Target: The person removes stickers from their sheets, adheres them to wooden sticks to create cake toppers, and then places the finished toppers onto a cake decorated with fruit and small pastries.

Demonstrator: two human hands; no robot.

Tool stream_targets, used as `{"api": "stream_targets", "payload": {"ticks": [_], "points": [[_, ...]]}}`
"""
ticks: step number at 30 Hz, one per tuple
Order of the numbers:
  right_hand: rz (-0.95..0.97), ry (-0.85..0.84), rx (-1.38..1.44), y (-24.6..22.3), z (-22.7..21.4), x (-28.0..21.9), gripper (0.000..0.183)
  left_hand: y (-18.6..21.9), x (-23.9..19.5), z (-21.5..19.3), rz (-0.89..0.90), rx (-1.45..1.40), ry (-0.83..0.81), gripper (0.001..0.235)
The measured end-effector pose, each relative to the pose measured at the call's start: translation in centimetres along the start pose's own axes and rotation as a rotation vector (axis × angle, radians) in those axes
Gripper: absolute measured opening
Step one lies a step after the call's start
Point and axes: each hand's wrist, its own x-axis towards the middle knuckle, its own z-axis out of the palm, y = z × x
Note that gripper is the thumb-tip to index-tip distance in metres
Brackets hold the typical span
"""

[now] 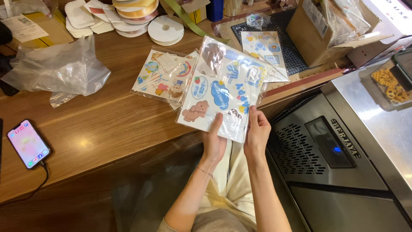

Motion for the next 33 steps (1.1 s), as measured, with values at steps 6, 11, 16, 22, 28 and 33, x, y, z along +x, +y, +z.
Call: {"api": "stream_targets", "payload": {"ticks": [6,11,16,22,28,33], "points": [[0.168,-0.104,-0.194,-4.1,2.2,-2.5,0.031,-0.5,1.8,-4.2,0.727,0.925,-0.157,0.038],[0.333,-0.093,0.12,-12.0,4.6,-5.8,0.042,3.5,1.6,-3.1,1.435,1.461,-0.45,0.029],[0.542,-0.058,0.53,-14.9,5.3,-6.4,0.063,3.9,1.9,-4.6,1.707,1.599,-0.341,0.023],[0.392,-0.669,0.884,-7.4,-1.4,-1.1,0.058,1.3,3.4,-9.4,1.611,1.534,-0.404,0.017],[0.435,-0.404,0.687,-10.4,-0.4,-1.9,0.046,4.2,2.2,-7.3,1.231,1.402,-0.11,0.06],[0.509,-0.38,0.368,-9.5,-1.8,-0.5,0.078,3.6,2.0,-6.1,1.262,1.496,-0.455,0.048]]}}
